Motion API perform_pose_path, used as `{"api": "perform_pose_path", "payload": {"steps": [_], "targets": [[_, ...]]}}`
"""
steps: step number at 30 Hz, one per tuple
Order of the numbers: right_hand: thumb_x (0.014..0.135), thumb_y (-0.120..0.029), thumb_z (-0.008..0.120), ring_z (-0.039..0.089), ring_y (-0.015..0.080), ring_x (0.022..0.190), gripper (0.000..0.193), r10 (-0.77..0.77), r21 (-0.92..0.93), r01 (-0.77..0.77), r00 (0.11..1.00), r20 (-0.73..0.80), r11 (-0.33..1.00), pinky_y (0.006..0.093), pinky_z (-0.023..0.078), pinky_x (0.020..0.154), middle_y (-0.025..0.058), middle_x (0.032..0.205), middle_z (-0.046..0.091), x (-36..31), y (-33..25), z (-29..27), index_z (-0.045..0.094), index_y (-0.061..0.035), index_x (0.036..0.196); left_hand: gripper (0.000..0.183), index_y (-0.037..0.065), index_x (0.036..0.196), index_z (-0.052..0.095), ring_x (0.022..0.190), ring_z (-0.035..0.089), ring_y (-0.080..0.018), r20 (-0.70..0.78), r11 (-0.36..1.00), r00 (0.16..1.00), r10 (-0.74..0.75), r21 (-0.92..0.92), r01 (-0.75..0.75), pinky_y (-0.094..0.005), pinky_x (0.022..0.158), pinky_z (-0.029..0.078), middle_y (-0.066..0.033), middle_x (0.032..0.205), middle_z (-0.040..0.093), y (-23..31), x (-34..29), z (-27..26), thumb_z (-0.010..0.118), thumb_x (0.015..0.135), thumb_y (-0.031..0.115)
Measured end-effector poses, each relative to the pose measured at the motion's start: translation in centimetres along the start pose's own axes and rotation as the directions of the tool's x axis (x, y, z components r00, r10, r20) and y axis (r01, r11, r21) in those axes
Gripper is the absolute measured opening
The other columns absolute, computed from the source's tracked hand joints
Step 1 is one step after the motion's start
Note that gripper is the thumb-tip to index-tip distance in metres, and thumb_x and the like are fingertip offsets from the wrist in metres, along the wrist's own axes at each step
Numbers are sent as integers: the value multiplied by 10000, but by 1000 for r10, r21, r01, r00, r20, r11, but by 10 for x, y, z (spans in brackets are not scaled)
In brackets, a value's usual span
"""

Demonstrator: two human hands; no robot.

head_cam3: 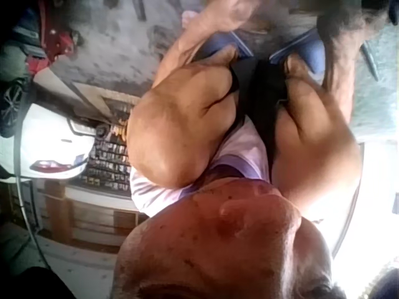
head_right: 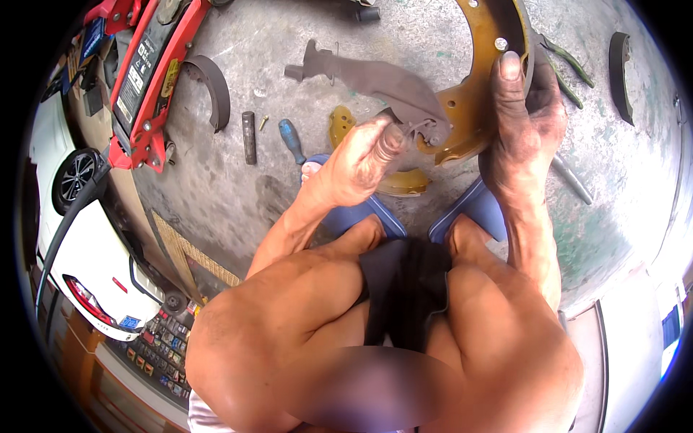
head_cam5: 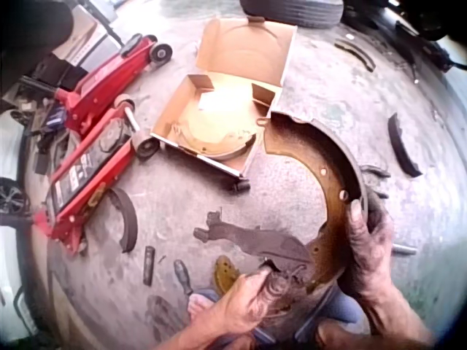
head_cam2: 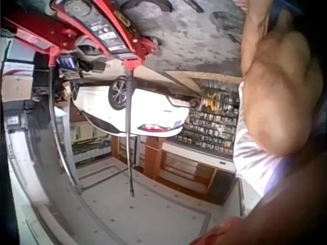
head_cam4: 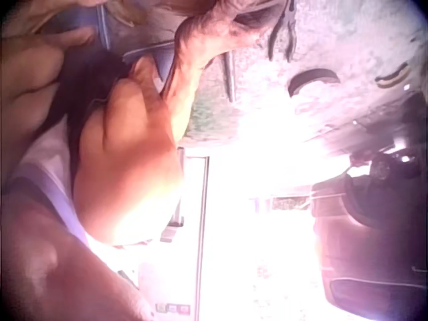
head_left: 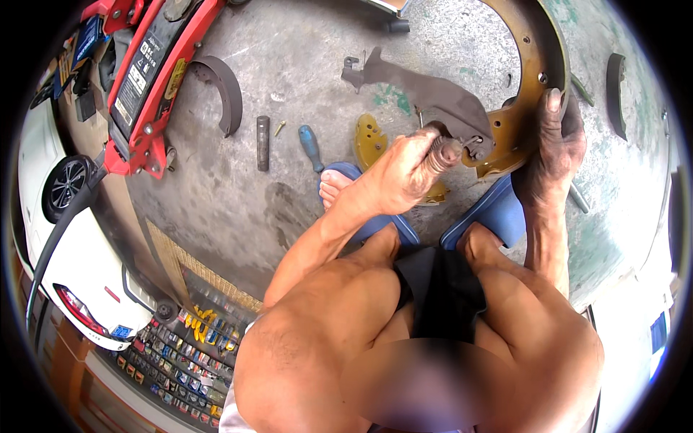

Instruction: The person assembles a brake shoe component by hand, inserting a metal rod and spring, and using a hammer to tap the assembly into place.

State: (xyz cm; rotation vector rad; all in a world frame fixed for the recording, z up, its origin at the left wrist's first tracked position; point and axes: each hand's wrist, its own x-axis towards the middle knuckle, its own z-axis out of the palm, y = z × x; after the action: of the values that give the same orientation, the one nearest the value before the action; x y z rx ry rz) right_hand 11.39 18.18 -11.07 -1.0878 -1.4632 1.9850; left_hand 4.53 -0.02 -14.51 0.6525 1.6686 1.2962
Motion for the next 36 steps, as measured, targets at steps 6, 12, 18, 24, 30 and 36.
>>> {"api": "perform_pose_path", "payload": {"steps": [6,12,18,24,30,36], "targets": [[986,-404,636,596,138,956,572,-90,-276,120,989,120,954,277,473,874,76,1099,647,8,-5,-13,552,46,1329,655,-99,1193,559,652,568,-199,131,992,986,-103,81,93,-341,605,463,-147,730,579,32,9,-9,550,987,523],[981,-458,622,583,104,904,602,66,-157,-54,995,74,986,245,473,800,49,1041,643,5,14,-22,563,42,1312,741,-145,1281,506,810,661,-309,246,971,943,-225,132,198,-386,756,514,-233,853,659,36,8,-14,569,973,526],[983,-463,619,573,89,861,587,55,-117,-41,992,116,992,236,472,762,27,999,636,8,12,-24,573,38,1286,672,-122,1320,474,996,679,-354,237,964,954,-182,232,126,-399,887,505,-281,985,675,52,9,-18,568,994,458],[987,-425,629,588,89,905,540,180,-32,-177,975,127,984,250,490,817,33,1036,645,10,6,-19,582,25,1282,560,-71,1348,479,894,679,-293,197,954,949,-245,221,200,-385,817,509,-219,938,685,59,6,-20,592,1007,359],[973,-400,658,600,111,923,520,249,-26,-248,962,110,968,260,494,829,54,1070,653,9,8,-12,594,26,1265,459,-26,1316,538,761,649,-256,188,937,940,-286,261,233,-377,729,497,-192,828,665,52,7,-26,586,1014,317],[975,-410,649,612,114,910,531,296,9,-298,953,67,955,271,513,826,67,1055,653,9,-1,-9,590,36,1257,404,-32,1257,574,821,673,-379,113,912,970,-214,380,157,-403,731,514,-238,892,682,64,7,-18,617,987,266]]}}
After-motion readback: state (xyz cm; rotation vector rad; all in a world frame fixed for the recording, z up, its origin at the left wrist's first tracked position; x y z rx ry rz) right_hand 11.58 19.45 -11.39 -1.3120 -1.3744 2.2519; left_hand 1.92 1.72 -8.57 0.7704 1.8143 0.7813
